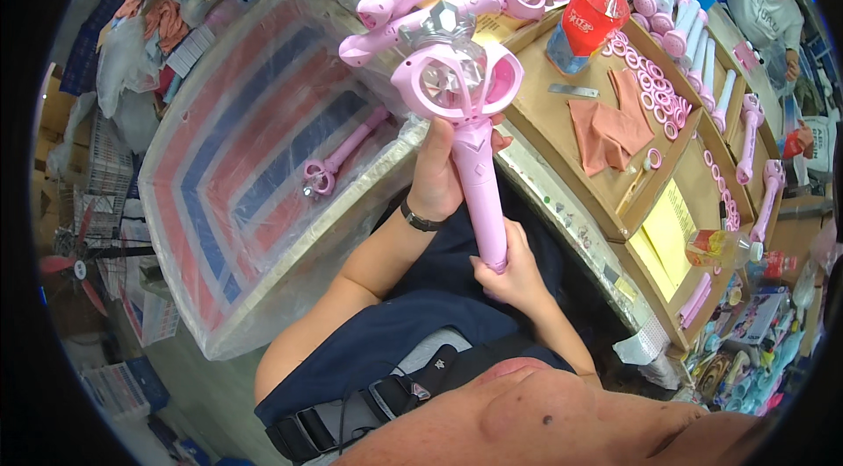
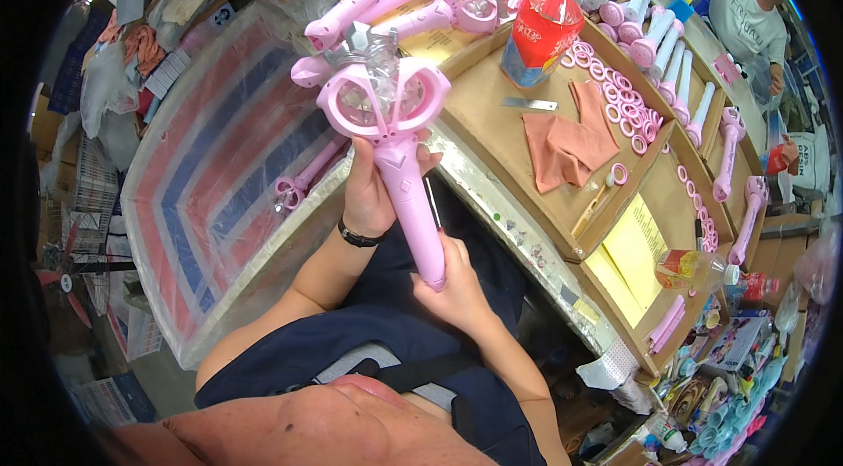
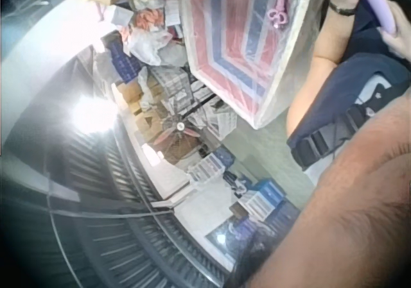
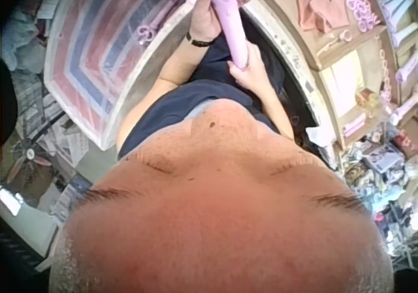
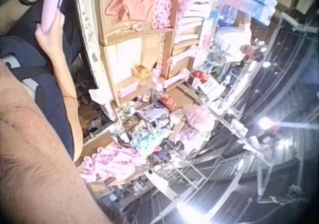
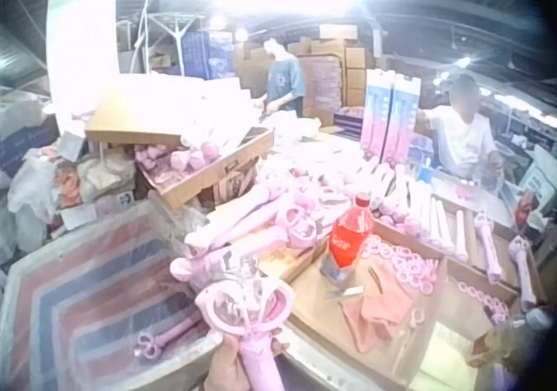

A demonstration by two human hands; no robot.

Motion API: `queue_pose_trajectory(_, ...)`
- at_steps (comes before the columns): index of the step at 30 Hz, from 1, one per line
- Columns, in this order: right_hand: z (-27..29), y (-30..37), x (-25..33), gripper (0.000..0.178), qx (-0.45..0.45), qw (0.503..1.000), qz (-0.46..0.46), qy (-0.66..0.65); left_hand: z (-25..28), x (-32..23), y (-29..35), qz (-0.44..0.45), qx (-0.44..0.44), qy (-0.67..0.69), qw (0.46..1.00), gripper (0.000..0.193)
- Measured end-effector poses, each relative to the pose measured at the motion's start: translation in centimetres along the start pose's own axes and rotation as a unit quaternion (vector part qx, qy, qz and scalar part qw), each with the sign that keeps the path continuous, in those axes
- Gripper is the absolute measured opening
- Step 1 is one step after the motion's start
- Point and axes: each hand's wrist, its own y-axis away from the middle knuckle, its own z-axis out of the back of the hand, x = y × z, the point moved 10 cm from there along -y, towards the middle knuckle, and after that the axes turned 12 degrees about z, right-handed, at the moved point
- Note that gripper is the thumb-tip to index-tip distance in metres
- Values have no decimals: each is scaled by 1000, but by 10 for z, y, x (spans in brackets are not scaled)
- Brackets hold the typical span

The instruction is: The person assembles pink plastic wands by wiping the wand head with a cloth, inserting a small metal piece into the handle, and attaching a pink ring to the wand head. The person repeats this process for multiple wands.

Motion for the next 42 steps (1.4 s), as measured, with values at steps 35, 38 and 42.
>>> queue_pose_trajectory(35, -17, -17, -4, 77, 64, 974, -110, -189, 23, 16, 2, 38, -58, 56, 996, 99)
queue_pose_trajectory(38, 11, -18, 6, 72, -34, 998, -48, 20, 33, -32, 18, -157, -187, -196, 950, 71)
queue_pose_trajectory(42, 9, -13, 9, 71, -17, 996, -45, 76, 17, -48, 25, -211, -168, -354, 896, 69)
